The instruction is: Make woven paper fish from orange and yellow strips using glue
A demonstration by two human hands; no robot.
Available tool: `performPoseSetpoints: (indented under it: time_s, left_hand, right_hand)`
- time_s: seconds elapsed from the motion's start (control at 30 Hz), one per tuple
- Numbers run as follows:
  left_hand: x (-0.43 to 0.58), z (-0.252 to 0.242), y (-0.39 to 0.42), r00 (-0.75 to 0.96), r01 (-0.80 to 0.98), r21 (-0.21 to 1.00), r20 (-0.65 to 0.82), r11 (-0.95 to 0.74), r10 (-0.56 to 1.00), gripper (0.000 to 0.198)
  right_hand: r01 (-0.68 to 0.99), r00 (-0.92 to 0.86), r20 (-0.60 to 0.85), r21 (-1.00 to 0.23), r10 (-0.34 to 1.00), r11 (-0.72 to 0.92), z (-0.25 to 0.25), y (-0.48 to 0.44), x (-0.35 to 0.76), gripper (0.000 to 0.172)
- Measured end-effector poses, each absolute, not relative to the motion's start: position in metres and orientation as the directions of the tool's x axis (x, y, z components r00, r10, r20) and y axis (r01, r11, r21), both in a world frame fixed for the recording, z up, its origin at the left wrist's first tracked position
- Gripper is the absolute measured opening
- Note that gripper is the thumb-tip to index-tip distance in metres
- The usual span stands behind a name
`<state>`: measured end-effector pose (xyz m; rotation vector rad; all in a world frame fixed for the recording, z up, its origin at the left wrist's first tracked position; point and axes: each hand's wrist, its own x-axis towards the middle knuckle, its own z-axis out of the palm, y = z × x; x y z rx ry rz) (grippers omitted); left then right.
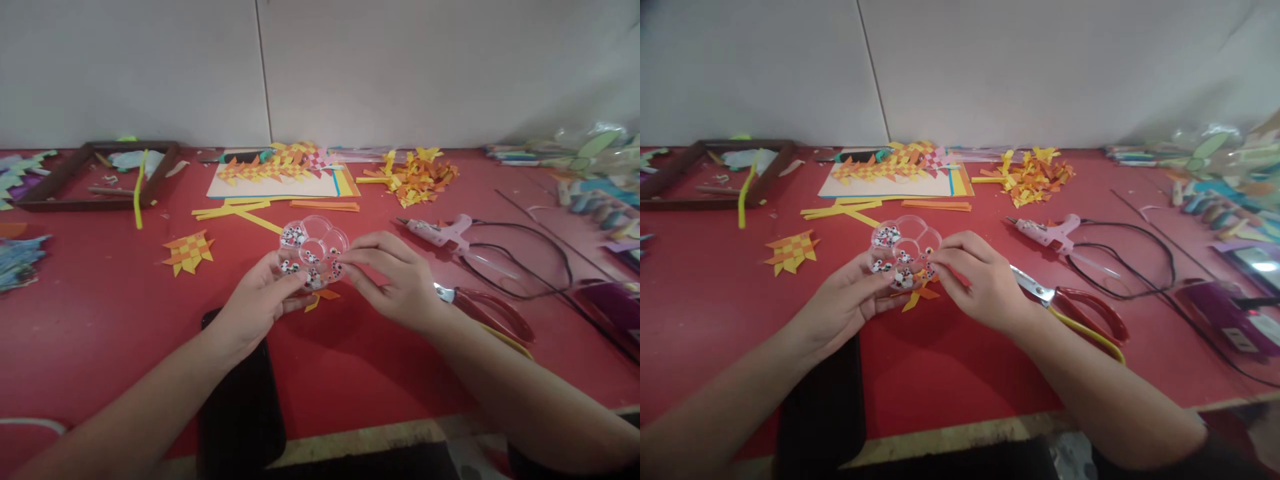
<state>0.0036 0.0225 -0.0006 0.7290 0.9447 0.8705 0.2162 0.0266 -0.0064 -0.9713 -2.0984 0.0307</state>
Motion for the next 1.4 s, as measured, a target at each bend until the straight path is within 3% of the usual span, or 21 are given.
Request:
performPoseSetpoints:
  time_s: [0.2,0.4,0.67,1.07,1.4]
  left_hand:
    - [0.003,-0.002,0.016,0.301,-0.270,0.854,-0.363,0.444,0.882,0.041]
    - [0.005,-0.008,0.014,0.300,-0.215,0.887,-0.338,0.408,0.892,0.048]
    - [0.007,-0.010,0.015,0.314,-0.143,0.918,-0.312,0.370,0.896,0.047]
    - [0.007,-0.013,0.013,0.350,-0.080,0.913,-0.350,0.400,0.869,0.042]
    - [0.008,-0.014,0.014,0.372,-0.047,0.906,-0.375,0.421,0.849,0.047]
  right_hand:
    - [0.630,-0.386,0.651,-0.331,0.654,0.702,0.000,0.023,0.215,0.016]
    - [0.737,-0.405,0.535,-0.289,0.741,0.611,0.002,0.017,0.214,0.015]
    - [0.789,-0.483,0.429,-0.165,0.763,0.592,0.001,0.014,0.210,0.024]
    - [0.815,-0.523,0.327,-0.081,0.787,0.574,0.001,0.012,0.207,0.023]
    - [0.757,-0.565,0.266,-0.210,0.781,0.619,-0.001,0.015,0.212,0.011]
